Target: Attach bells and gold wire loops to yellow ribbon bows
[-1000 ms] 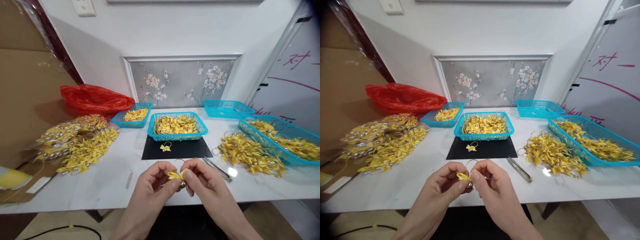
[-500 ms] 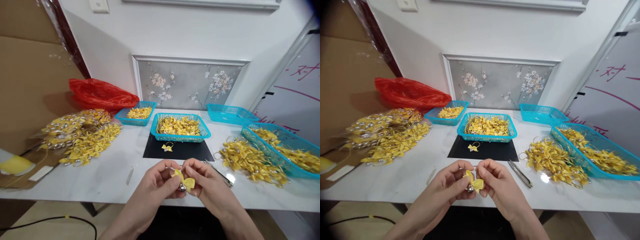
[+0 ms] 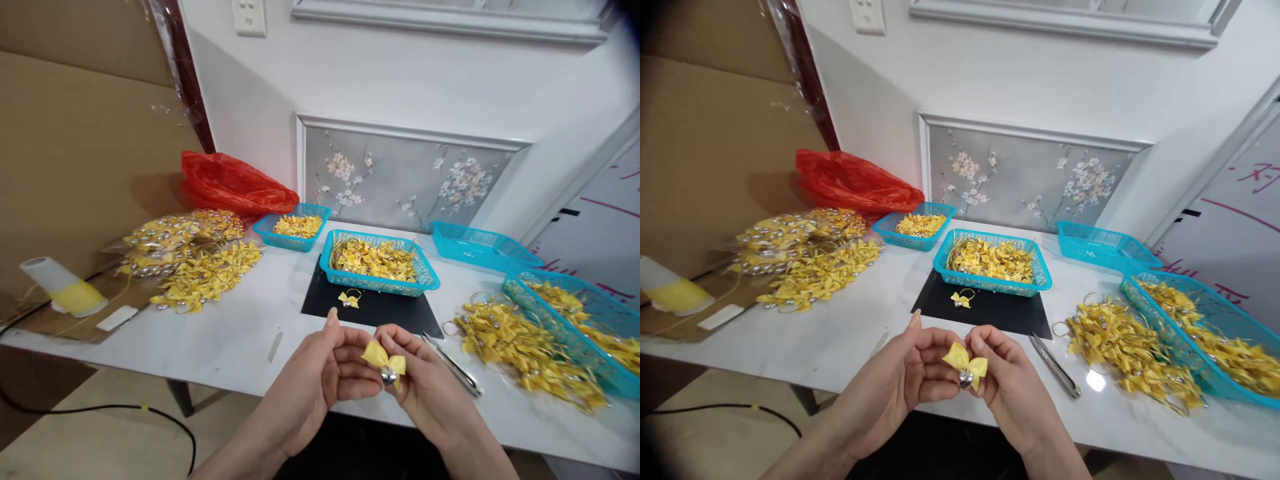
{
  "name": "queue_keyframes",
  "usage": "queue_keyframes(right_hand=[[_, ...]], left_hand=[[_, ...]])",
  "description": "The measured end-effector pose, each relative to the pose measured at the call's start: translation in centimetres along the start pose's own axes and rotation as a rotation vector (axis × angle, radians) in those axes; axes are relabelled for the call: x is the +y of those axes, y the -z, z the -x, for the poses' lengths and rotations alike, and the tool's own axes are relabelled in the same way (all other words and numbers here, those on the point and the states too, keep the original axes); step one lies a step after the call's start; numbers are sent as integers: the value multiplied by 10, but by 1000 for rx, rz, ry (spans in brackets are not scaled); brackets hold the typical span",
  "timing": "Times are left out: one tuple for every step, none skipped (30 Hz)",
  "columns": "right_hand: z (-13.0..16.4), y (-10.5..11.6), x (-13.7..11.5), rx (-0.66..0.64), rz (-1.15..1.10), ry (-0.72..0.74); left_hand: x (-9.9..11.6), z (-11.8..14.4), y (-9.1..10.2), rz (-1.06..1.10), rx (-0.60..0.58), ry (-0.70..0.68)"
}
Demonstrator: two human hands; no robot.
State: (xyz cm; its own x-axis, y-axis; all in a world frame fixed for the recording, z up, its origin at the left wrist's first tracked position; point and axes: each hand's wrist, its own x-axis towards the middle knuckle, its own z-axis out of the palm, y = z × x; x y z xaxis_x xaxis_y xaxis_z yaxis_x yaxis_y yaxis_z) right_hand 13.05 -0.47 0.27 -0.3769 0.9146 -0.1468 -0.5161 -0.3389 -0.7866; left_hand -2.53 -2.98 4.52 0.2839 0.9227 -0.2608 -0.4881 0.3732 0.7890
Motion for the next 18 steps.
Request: queue_keyframes(right_hand=[[-1,1,0,19,72,26],[-1,3,0,52,175,71],[-1,5,-1,98,296,129],[-1,7,-3,138,416,187],[0,9,-5,161,515,232],[2,10,-8,159,587,255],[3,11,-11,128,635,255],[5,10,-14,81,667,244],[6,9,-16,34,697,231],[7,8,-17,0,728,224],[8,7,-17,-16,754,221],[7,5,-17,-19,765,219],[6,5,-17,-14,747,214],[5,5,-16,-5,707,204],[3,6,-16,0,657,190],[1,7,-16,2,607,173],[-2,9,-17,-2,566,154],[-4,10,-18,-6,537,139]], left_hand=[[1,0,1,-6,15,-7],[2,0,2,-18,31,-16],[3,0,3,-33,48,-26],[3,-1,4,-51,66,-36],[4,-1,5,-70,86,-45],[5,-2,6,-88,103,-52],[6,-3,7,-108,112,-59],[7,-5,8,-130,111,-66],[8,-6,9,-154,103,-75],[8,-8,10,-175,89,-86],[9,-9,11,-190,78,-96],[10,-11,12,-195,75,-103],[10,-12,13,-193,80,-106],[10,-13,14,-187,84,-107],[10,-14,15,-189,92,-111],[10,-15,16,-205,103,-122],[10,-16,17,-231,113,-139],[9,-17,18,-265,120,-162]])
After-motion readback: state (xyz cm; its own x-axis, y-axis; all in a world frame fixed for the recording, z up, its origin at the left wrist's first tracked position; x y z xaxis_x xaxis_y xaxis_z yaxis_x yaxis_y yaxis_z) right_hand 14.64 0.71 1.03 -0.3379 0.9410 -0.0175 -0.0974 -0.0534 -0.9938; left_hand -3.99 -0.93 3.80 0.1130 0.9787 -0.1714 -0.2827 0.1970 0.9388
